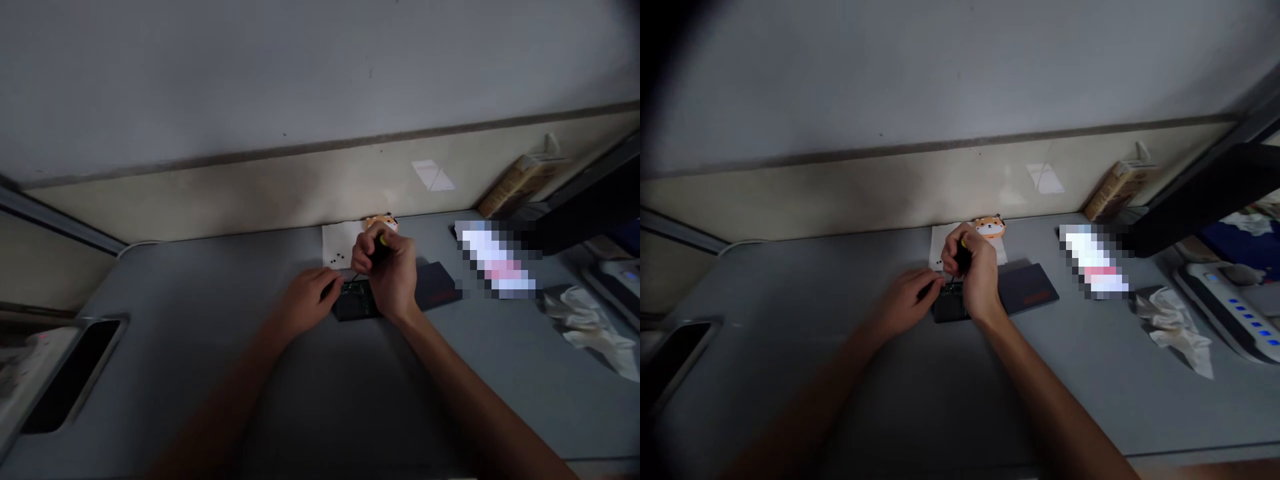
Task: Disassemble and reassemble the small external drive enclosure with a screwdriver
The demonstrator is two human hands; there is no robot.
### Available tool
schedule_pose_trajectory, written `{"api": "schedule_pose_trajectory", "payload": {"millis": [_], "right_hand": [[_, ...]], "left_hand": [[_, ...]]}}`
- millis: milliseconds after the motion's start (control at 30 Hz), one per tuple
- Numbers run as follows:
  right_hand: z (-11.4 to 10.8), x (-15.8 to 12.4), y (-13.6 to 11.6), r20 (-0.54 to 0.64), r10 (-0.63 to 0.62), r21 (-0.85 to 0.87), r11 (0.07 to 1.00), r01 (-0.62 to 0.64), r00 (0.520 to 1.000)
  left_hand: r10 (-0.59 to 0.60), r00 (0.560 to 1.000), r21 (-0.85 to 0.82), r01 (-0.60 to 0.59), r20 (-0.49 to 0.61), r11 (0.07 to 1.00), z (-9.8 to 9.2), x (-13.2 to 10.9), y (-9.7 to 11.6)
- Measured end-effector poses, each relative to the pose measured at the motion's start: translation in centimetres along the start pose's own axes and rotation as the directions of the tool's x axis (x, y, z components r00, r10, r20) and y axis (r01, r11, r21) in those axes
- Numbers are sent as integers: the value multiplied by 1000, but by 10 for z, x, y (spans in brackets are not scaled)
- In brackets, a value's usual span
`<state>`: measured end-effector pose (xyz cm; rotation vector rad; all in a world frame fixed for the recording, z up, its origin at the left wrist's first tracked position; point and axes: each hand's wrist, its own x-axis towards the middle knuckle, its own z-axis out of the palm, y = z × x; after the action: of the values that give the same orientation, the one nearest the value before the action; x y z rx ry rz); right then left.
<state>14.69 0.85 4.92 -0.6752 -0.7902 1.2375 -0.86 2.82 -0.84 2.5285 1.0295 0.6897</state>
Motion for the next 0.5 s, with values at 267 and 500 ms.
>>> {"api": "schedule_pose_trajectory", "payload": {"millis": [267,500], "right_hand": [[-1,0,1,-17,-10,-7,1000,10,1000],[0,0,3,-7,-3,17,1000,3,1000]], "left_hand": [[12,1000,-25,-13,-26,1000,0,0,1],[-5,1000,-23,5,-2,1000,0,-1,1]]}}
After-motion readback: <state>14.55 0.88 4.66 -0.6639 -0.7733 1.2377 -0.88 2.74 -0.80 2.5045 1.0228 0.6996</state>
